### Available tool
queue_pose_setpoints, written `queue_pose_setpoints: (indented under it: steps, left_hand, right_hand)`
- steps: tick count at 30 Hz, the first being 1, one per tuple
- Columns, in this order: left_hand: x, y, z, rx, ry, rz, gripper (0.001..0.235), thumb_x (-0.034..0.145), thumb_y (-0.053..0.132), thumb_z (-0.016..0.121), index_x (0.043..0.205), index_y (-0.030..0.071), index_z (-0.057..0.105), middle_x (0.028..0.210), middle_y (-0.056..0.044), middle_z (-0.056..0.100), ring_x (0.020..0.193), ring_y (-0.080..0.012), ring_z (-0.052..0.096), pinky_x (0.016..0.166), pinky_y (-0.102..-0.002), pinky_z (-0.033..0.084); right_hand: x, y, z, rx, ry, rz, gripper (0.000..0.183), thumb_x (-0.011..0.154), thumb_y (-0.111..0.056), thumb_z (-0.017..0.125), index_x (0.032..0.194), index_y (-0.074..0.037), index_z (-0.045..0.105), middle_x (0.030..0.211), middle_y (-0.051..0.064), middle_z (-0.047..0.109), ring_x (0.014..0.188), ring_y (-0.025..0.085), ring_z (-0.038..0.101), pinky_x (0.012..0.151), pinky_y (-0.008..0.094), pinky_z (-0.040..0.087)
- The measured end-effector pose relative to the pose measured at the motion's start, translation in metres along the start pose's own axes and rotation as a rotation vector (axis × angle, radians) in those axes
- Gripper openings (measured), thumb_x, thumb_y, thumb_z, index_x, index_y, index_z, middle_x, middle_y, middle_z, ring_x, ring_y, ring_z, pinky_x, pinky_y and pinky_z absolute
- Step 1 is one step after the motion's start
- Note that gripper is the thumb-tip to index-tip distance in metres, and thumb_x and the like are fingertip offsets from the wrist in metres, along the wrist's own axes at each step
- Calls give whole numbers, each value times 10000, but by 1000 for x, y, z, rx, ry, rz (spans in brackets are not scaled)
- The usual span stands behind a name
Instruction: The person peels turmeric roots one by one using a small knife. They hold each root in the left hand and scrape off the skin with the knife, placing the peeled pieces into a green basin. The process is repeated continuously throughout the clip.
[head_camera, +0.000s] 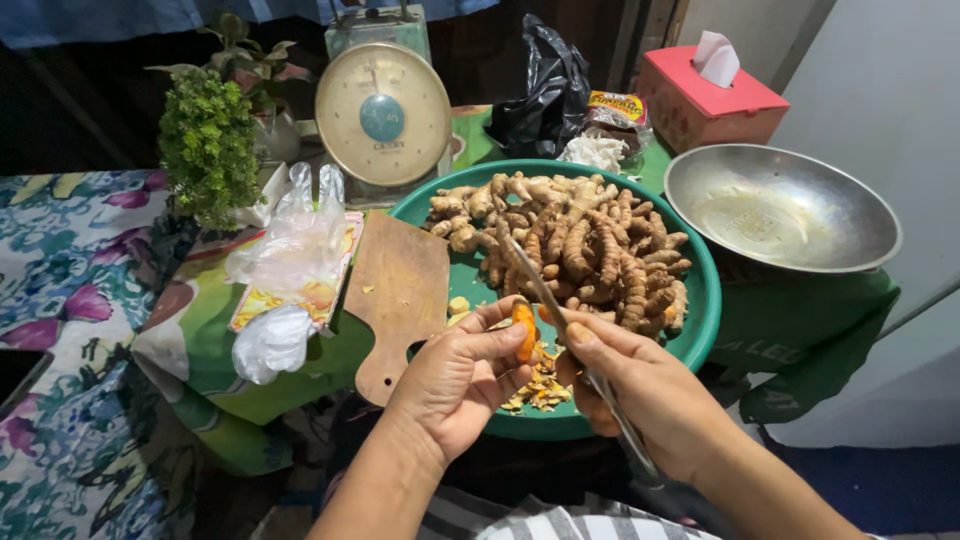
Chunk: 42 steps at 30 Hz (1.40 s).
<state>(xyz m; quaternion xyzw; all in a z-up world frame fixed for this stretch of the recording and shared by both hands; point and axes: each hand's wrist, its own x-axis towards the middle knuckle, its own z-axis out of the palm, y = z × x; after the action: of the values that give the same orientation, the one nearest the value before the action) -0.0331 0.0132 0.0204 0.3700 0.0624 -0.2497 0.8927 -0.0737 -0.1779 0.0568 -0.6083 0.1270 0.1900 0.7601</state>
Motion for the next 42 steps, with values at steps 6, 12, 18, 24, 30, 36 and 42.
queue_pose_setpoints:
  steps: [6,12,18,24,30,36,42]
  left_hand:
    - [1,-3,3,33,-40,-5,333,847,75,751,1162,50,647,915,-33,702,743,-133,661,652,-233,581]
    - [5,-6,9,0,23,-20,258,839,59,747,1085,56,669,893,-60,695,708,-145,646,624,-254,580]
    - [8,-10,2,-11,25,-35,202,852,55,711,1052,57,677,888,-59,696,749,-146,656,615,-263,561]
    - [9,-16,-10,-43,58,-56,164,852,38,707,1012,24,675,876,-73,689,736,-163,649,610,-279,555]
    - [13,-11,-11,-47,51,-39,142,857,35,714,994,45,677,864,-64,692,720,-160,638,613,-270,557]
    - [13,-14,0,-31,36,-90,135,844,41,711,971,45,664,819,-70,692,706,-183,673,612,-277,568]
    - [18,-6,5,-30,80,-87,162,829,55,736,983,55,685,822,-57,695,687,-166,660,592,-264,543]
  right_hand:
    - [-6,3,-3,-194,-82,-195,503,978,-201,538,1478,-222,588,678,-32,497,499,55,392,418,226,300]
    - [-6,7,-9,-219,-67,-198,495,981,-200,556,1474,-221,599,643,-37,432,493,54,336,420,231,284]
    - [-6,7,-9,-241,-82,-192,509,979,-205,555,1486,-220,600,666,-41,457,513,54,366,443,228,304]
    - [-4,8,-5,-363,-94,-155,497,953,-215,591,1448,-252,617,671,-35,488,511,61,359,438,238,291]
    - [5,9,-4,-434,-21,-237,417,971,-228,598,1371,-191,708,635,-27,452,520,62,363,440,244,294]
    - [12,4,-8,-372,-15,-330,394,966,-176,615,1346,-110,698,713,-82,576,568,29,415,469,222,330]
    - [8,3,-10,-305,-17,-158,443,965,-222,585,1398,-210,677,627,-26,455,505,63,374,437,232,309]
